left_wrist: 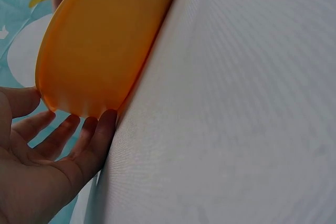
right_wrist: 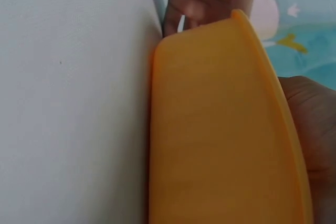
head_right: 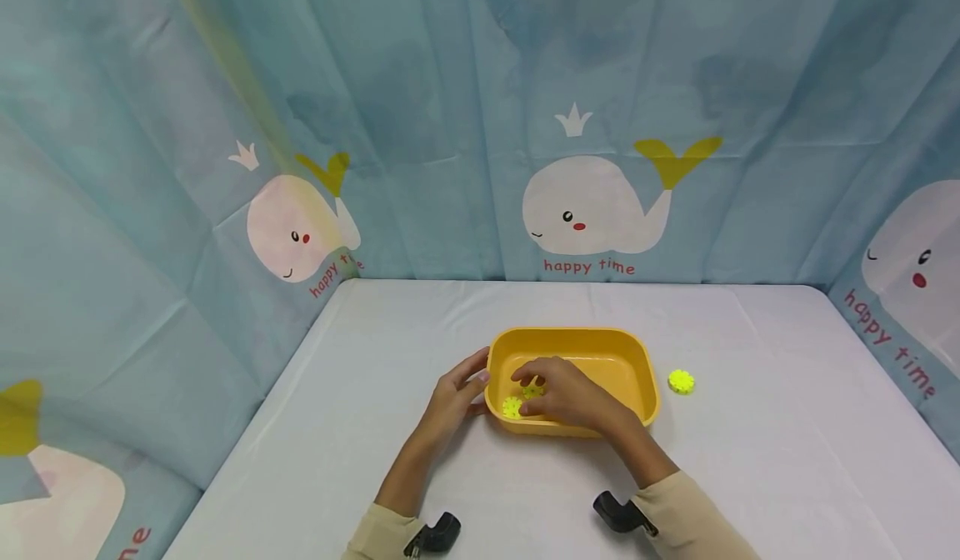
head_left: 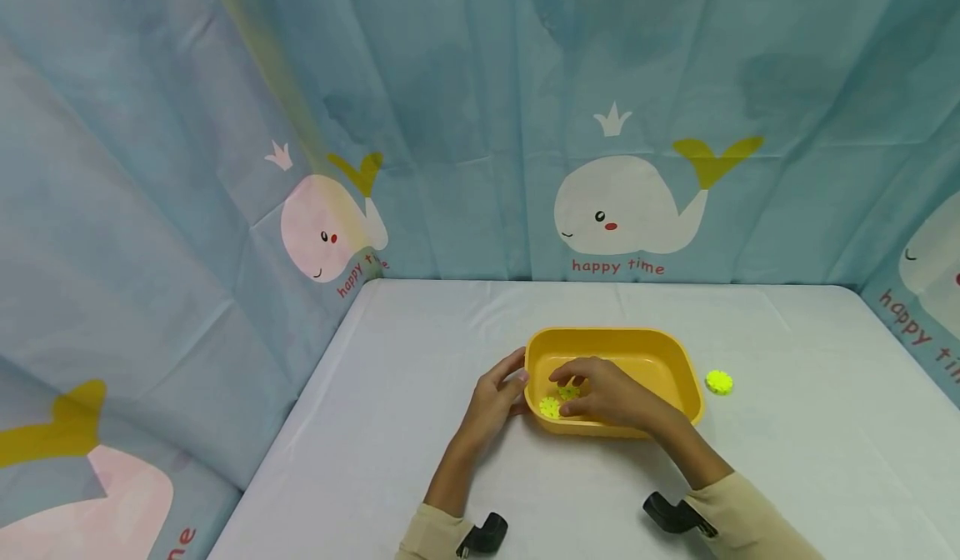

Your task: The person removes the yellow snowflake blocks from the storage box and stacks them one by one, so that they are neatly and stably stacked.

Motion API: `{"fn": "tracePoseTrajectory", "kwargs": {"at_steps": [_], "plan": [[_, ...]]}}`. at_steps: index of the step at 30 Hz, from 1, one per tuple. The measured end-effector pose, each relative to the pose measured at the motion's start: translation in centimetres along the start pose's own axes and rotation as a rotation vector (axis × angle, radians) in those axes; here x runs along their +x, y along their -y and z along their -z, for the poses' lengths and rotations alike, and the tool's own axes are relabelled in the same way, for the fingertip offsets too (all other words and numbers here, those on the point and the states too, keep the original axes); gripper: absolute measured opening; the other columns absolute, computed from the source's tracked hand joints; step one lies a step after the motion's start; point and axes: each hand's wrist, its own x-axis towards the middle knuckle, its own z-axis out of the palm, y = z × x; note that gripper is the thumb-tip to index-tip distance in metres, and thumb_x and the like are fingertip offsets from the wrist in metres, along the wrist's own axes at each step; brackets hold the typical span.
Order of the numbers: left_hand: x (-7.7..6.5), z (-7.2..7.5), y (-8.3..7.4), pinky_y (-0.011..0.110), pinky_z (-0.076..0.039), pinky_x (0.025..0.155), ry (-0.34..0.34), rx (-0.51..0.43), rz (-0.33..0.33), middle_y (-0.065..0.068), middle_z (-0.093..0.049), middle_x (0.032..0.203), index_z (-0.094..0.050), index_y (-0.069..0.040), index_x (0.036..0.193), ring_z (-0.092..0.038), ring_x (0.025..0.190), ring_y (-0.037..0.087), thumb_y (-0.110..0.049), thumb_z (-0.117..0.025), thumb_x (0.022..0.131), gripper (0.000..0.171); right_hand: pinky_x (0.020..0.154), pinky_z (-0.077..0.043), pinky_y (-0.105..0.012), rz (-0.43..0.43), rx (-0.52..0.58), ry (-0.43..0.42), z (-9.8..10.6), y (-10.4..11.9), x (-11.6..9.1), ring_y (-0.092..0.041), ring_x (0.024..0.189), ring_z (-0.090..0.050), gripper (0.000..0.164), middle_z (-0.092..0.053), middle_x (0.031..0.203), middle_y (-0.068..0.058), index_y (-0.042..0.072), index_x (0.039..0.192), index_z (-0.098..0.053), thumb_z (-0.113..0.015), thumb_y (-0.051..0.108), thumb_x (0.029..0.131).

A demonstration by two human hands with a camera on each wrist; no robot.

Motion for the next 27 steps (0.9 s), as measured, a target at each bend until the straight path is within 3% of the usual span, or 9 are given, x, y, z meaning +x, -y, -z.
{"fn": "tracePoseTrajectory", "kwargs": {"at_steps": [6, 12, 18, 27], "plan": [[0.0, 0.0, 0.0, 0.038, -0.063, 0.098, 0.003, -0.011, -0.001, 0.011, -0.046, 0.165, -0.046, -0.018, 0.162, -0.058, 0.139, 0.033, -0.019, -0.054, 0.112, 0.050, 0.095, -0.059, -0.043, 0.063, -0.026, 0.030, -0.7, -0.1, 0.8, -0.022, 0.103, -0.063, 0.038, -0.074, 0.118, -0.002, 0.008, 0.124, -0.077, -0.087, 0.015, 0.088], [0.0, 0.0, 0.0, 0.035, -0.063, 0.096, 0.002, -0.007, -0.005, 0.010, -0.046, 0.164, -0.047, -0.019, 0.161, -0.059, 0.138, 0.033, -0.020, -0.055, 0.112, 0.050, 0.103, -0.057, -0.048, 0.125, -0.061, 0.052, -0.8, -0.2, 1.1, -0.023, 0.110, -0.064, 0.036, -0.074, 0.124, -0.003, 0.009, 0.122, -0.078, -0.087, 0.009, 0.087], [-0.1, 0.1, -0.1, 0.035, -0.063, 0.096, 0.002, -0.002, -0.008, 0.010, -0.048, 0.163, -0.047, -0.018, 0.161, -0.058, 0.139, 0.034, -0.019, -0.055, 0.112, 0.050, 0.096, -0.059, -0.043, 0.181, -0.070, 0.081, -0.9, -0.1, 1.4, -0.024, 0.106, -0.064, 0.035, -0.075, 0.120, -0.002, 0.011, 0.120, -0.079, -0.086, 0.004, 0.087], [-0.1, 0.0, -0.1, 0.036, -0.062, 0.098, 0.003, -0.002, -0.011, 0.011, -0.047, 0.164, -0.046, -0.016, 0.162, -0.057, 0.140, 0.035, -0.019, -0.055, 0.112, 0.050, 0.095, -0.054, -0.039, 0.187, -0.111, 0.094, -1.0, 0.0, 1.7, -0.024, 0.105, -0.060, 0.036, -0.074, 0.118, 0.001, 0.016, 0.120, -0.080, -0.087, 0.005, 0.086]]}}
